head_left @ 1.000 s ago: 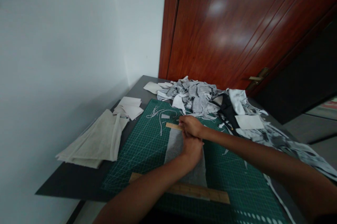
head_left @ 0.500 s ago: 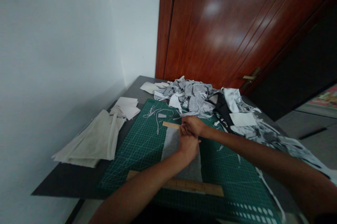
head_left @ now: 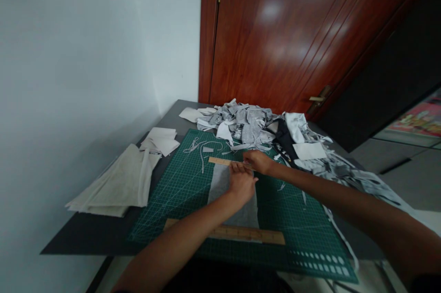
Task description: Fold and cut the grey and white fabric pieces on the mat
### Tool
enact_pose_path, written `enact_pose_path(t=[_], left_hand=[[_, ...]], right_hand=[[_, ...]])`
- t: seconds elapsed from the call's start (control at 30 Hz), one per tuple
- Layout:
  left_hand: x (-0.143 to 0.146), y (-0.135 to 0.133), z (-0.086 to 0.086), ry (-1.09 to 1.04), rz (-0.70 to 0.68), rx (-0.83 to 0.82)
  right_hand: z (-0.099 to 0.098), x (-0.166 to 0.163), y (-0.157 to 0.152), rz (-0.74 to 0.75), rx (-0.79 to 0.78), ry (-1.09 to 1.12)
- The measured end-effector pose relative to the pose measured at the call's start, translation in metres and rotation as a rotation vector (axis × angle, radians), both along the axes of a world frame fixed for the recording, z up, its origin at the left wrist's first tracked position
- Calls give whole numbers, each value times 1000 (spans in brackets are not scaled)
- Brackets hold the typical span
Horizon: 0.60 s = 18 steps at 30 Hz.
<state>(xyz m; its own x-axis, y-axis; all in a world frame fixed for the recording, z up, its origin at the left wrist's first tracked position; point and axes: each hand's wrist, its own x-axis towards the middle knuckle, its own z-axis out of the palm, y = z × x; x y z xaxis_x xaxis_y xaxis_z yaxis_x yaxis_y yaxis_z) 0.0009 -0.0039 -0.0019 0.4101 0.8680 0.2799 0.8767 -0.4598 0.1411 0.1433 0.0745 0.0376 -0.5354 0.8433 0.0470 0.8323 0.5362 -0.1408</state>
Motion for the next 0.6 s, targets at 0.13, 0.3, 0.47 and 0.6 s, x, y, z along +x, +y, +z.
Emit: enact_pose_path(t=[0.13,0.3,0.47,0.6], left_hand=[[-1,-1,1,1,-11,-8],[-1,-3,6,25,3,-20],[-1,-2,8,63,10,-25],[0,0,7,80,14,-34]], right_hand=[[0,8,-4,-25,4,-13],[3,22,-9,-39,-5,-29],[5,36,-13,-74,-4,-2],[-4,41,-15,-187,44,91]])
